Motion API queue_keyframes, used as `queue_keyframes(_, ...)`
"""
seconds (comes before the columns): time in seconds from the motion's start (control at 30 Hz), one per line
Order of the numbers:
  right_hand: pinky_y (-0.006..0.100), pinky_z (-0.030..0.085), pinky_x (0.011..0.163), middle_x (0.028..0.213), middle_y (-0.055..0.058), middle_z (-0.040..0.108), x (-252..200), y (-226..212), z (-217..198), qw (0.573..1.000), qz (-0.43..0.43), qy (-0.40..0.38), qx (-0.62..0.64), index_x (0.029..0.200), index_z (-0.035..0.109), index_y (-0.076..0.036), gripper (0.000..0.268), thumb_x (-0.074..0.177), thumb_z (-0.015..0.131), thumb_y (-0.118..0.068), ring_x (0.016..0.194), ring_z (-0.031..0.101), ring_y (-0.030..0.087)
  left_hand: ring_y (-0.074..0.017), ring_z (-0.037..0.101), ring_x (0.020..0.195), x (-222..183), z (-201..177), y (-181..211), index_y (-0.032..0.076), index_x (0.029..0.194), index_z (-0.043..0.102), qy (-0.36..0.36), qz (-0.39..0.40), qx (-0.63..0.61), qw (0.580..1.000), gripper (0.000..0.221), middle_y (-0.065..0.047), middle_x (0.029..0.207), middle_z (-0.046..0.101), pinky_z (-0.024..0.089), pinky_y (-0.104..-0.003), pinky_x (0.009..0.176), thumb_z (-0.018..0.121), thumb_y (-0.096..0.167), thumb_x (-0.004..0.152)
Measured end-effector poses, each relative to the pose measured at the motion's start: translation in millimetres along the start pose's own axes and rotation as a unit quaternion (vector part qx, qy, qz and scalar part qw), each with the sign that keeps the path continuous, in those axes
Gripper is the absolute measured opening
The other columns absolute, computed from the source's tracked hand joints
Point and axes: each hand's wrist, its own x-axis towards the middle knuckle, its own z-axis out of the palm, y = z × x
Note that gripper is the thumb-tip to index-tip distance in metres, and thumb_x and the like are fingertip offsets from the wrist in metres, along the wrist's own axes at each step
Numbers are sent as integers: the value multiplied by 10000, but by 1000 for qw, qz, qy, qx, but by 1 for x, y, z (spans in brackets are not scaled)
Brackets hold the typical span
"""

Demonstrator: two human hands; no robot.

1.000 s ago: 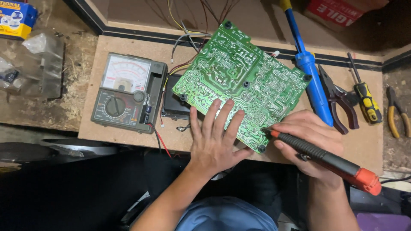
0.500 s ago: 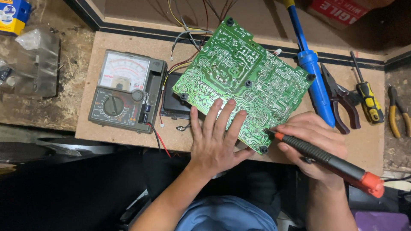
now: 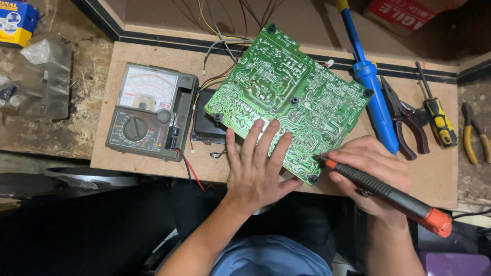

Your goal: A person is repairing a circuit board by soldering components and testing electrical connections with a multimeter.

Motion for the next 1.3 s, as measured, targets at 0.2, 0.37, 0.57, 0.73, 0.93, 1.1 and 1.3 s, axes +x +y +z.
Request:
queue_keyframes(0.2,257,468,698,760,116,599,-6,4,2,999,22,30,0,809,578,34,257,564,647,-1,737,553,196,-292,253,1220,1,-3,0,81,1225,322,-1,1,-2,1000,693,-133,1286,319,39,-561,982,456,593,777)
queue_keyframes(0.37,252,464,679,749,108,598,-7,2,3,999,16,32,-13,811,578,33,260,565,653,-4,726,550,193,-297,277,1209,3,-5,2,72,1211,339,7,0,-11,1000,693,-140,1267,350,49,-559,981,515,568,761)
queue_keyframes(0.57,250,465,680,740,104,600,-5,-4,5,1000,9,22,-8,807,581,36,263,558,656,-3,723,552,189,-296,237,1229,0,-2,1,82,1242,295,-4,0,-13,1000,753,-138,1298,297,42,-576,990,531,604,754)
queue_keyframes(0.73,272,464,709,781,125,606,-7,-3,5,999,11,38,-19,819,573,41,265,567,645,2,737,556,205,-298,233,1228,0,-3,0,84,1235,306,-18,0,-22,1000,813,-135,1294,301,27,-571,982,649,575,686)
queue_keyframes(0.93,265,462,701,755,110,602,-8,0,5,998,20,48,-19,809,577,30,251,572,654,-1,724,550,194,-296,255,1222,1,-3,1,83,1234,306,-2,-2,-14,1000,781,-134,1288,314,54,-571,989,613,584,720)
queue_keyframes(1.1,262,461,704,764,106,602,-8,-3,7,999,21,43,-15,815,578,27,257,570,651,-6,734,551,192,-296,261,1219,1,-4,1,80,1228,315,-3,-1,-13,1000,766,-133,1284,322,51,-571,985,590,588,726)
queue_keyframes(1.3,257,463,704,773,107,605,-9,-1,6,999,18,38,-18,815,578,25,260,570,656,-12,743,552,190,-293,264,1215,1,-4,0,82,1220,330,-1,-2,-13,1000,772,-132,1276,331,37,-559,982,620,584,712)
